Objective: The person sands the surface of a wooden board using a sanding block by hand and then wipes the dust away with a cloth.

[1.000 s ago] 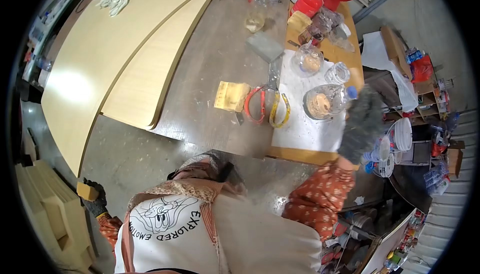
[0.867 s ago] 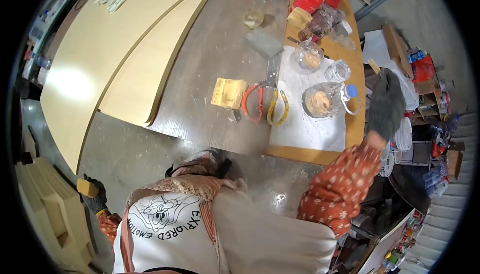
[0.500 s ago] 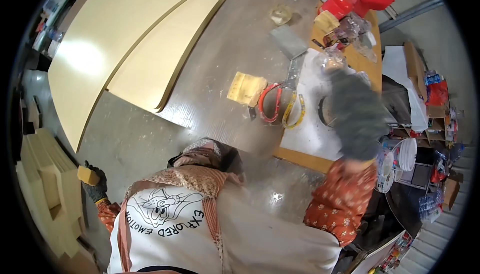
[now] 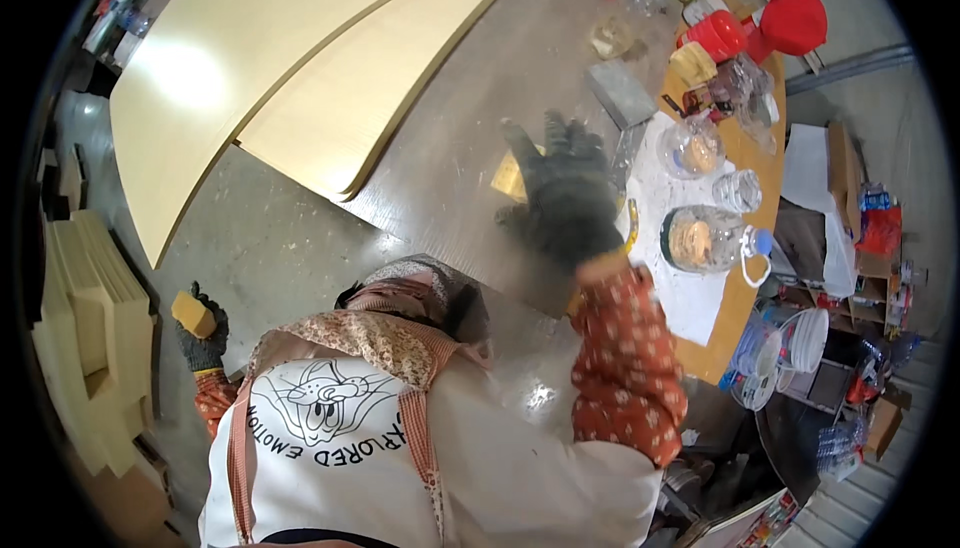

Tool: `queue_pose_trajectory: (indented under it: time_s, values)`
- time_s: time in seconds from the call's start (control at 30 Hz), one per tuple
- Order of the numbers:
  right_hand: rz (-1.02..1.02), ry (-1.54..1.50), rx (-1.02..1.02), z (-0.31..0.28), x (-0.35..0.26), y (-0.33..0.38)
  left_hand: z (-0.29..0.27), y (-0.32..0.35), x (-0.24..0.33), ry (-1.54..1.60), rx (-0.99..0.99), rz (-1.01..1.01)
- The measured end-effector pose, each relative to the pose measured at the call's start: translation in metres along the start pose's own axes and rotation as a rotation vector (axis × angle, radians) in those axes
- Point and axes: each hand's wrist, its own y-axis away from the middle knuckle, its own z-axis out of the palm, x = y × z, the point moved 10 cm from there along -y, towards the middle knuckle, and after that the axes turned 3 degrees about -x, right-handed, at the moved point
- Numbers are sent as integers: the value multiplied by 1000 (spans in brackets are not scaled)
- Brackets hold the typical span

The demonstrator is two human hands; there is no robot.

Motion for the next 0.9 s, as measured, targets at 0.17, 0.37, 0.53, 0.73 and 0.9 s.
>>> queue_pose_trajectory:
  time_s: [0.17, 0.37, 0.53, 0.73, 0.9]
  values:
    - [115, -182, -35, 0, 44, 5, 19, -8, -4, 21, -48, -18]
    - [345, 128, -191, -10, 70, 41, 18, -8, -17, -26, 14, -57]
    - [138, 251, 4, 60, -35, 52, 34, -6, 0, -770, -106, 90]
    - [-6, -205, 61, 22, -110, 78, 101, 32, 19, -2102, -142, 817]
    - [287, -79, -352, 74, -74, 100, 90, 20, 8, -1886, -53, 693]
